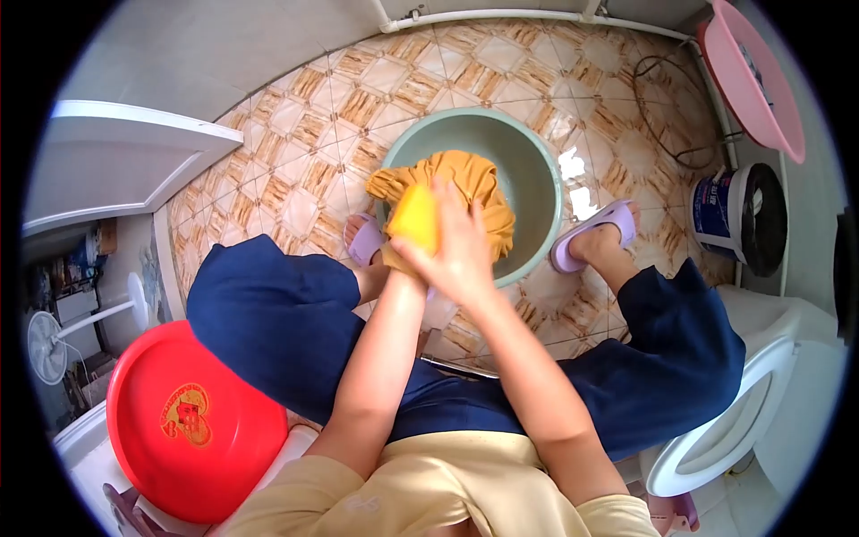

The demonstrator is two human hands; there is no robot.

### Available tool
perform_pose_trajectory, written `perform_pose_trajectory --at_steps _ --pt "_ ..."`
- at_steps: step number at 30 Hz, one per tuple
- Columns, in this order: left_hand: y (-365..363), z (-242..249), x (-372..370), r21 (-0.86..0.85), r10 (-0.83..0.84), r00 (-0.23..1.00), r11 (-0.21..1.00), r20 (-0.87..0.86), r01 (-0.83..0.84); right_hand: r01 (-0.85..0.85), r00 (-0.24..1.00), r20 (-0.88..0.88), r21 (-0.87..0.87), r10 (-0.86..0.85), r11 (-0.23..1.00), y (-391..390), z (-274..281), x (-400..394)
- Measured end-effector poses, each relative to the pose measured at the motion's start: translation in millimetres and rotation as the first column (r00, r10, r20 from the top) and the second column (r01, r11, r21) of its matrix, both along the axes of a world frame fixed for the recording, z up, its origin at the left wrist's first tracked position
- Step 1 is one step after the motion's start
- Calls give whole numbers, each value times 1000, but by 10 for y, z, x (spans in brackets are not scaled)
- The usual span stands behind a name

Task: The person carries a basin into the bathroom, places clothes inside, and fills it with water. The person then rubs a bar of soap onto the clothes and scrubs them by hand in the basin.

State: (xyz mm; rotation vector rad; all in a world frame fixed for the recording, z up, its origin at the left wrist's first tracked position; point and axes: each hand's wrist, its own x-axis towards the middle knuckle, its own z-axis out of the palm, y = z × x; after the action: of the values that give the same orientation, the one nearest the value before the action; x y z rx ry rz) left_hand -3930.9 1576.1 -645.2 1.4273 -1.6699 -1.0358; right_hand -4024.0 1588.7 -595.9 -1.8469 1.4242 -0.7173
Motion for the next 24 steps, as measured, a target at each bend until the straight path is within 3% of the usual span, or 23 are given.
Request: perform_pose_trajectory --at_steps 2,4,6,8,10,12,14,17,18,19,20,21,22,23,24 --pt "11 21 9 -23 16 998 1000 64 -15 -39 999 24 -7 39 999 28 34 52" --pt "12 29 -78 -107 72 959 993 272 -44 190 981 38 50 -192 980 -202 -147 -25" --pt "36 5 -125 -139 100 924 989 370 -51 319 931 77 298 -356 900 -517 -262 -247" --pt "37 -7 -117 -133 95 936 990 339 -52 120 906 273 569 -324 814 -520 -137 -424" --pt "17 14 -65 -94 65 969 995 239 -43 237 969 38 115 -243 965 -230 -77 -240" --pt "24 42 -11 -73 40 980 997 195 -26 13 1000 14 -41 -12 999 -1 104 -13" --pt "28 71 -31 -105 45 963 994 264 -18 -16 999 -31 -94 13 995 9 116 50" --pt "60 68 -99 -165 79 892 986 444 -5 317 941 64 176 -332 932 -372 -291 -194" --pt "75 56 -106 -173 83 878 985 472 0 359 925 12 299 -379 884 -518 -356 -361" --pt "92 59 -84 -179 77 870 984 487 14 336 874 155 492 -460 803 -624 -494 -545" --pt "104 54 -46 -184 61 854 982 517 42 271 783 349 554 -515 787 -680 -706 -698" --pt "107 58 -13 -200 50 823 977 566 79 185 626 468 687 -623 702 -667 -583 -818" --pt "93 42 22 -215 40 772 969 634 126 192 523 487 732 -699 654 -621 -456 -909" --pt "81 33 35 -221 34 734 962 678 159 331 545 437 672 -715 662 -614 -417 -988" --pt "57 30 48 -184 4 792 973 611 137 459 558 386 594 -735 661 -599 -380 -1028"
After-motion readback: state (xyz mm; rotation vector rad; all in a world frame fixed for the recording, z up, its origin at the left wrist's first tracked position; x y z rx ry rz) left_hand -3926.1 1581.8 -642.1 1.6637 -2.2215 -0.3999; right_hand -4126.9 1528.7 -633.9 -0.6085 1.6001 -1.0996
